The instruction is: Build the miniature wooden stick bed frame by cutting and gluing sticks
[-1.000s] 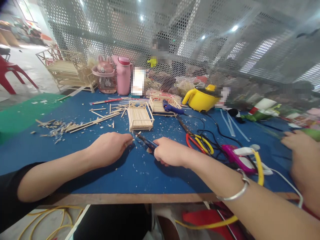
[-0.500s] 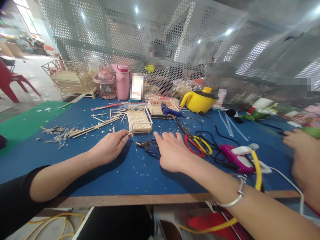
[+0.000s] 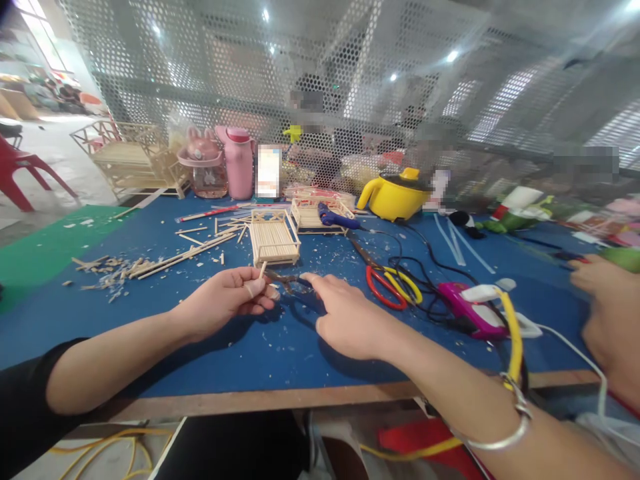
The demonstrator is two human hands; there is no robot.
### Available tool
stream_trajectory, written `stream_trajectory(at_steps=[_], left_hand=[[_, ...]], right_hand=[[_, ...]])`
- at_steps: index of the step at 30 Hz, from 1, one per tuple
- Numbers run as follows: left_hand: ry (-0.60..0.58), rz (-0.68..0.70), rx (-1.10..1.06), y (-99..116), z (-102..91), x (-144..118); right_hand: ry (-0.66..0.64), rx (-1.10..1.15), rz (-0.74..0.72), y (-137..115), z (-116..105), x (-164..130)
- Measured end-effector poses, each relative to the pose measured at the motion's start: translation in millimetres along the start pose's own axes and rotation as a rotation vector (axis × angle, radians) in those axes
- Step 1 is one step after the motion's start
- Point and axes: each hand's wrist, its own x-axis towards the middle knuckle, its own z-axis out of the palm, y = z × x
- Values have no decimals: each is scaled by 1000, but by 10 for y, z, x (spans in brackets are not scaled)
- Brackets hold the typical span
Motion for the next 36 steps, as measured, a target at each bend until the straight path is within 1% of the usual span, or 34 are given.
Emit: stream_trajectory(at_steps=[6,11,14,18,21,24,26,29,31,34,36], left_hand=[[-17,-56,34,-9,27,-28],[-14,-59,65,-2,21,-22],[-48,-35,111,-15,-4,-26],[-144,22,274,-61,-39,-41],[-142,72,398,-73,-36,-49],[-128,134,473,-71,-14,-47],[-132,141,467,-79,-3,-43],[-150,125,431,-105,1,-42],[-173,146,438,-119,-1,-50],[-187,166,466,-119,1,-64],[-165,148,470,-112,6,-65]], right_hand=[[-8,8,-35,-82,15,-6],[63,49,-130,-75,26,7],[77,80,-147,-40,9,30],[56,149,-134,18,-25,50],[31,196,-145,43,-21,43],[-5,244,-192,33,2,23],[-13,257,-220,10,17,11],[23,216,-229,-16,28,4],[38,183,-229,-15,27,7],[9,189,-253,12,20,16],[-2,198,-267,34,17,18]])
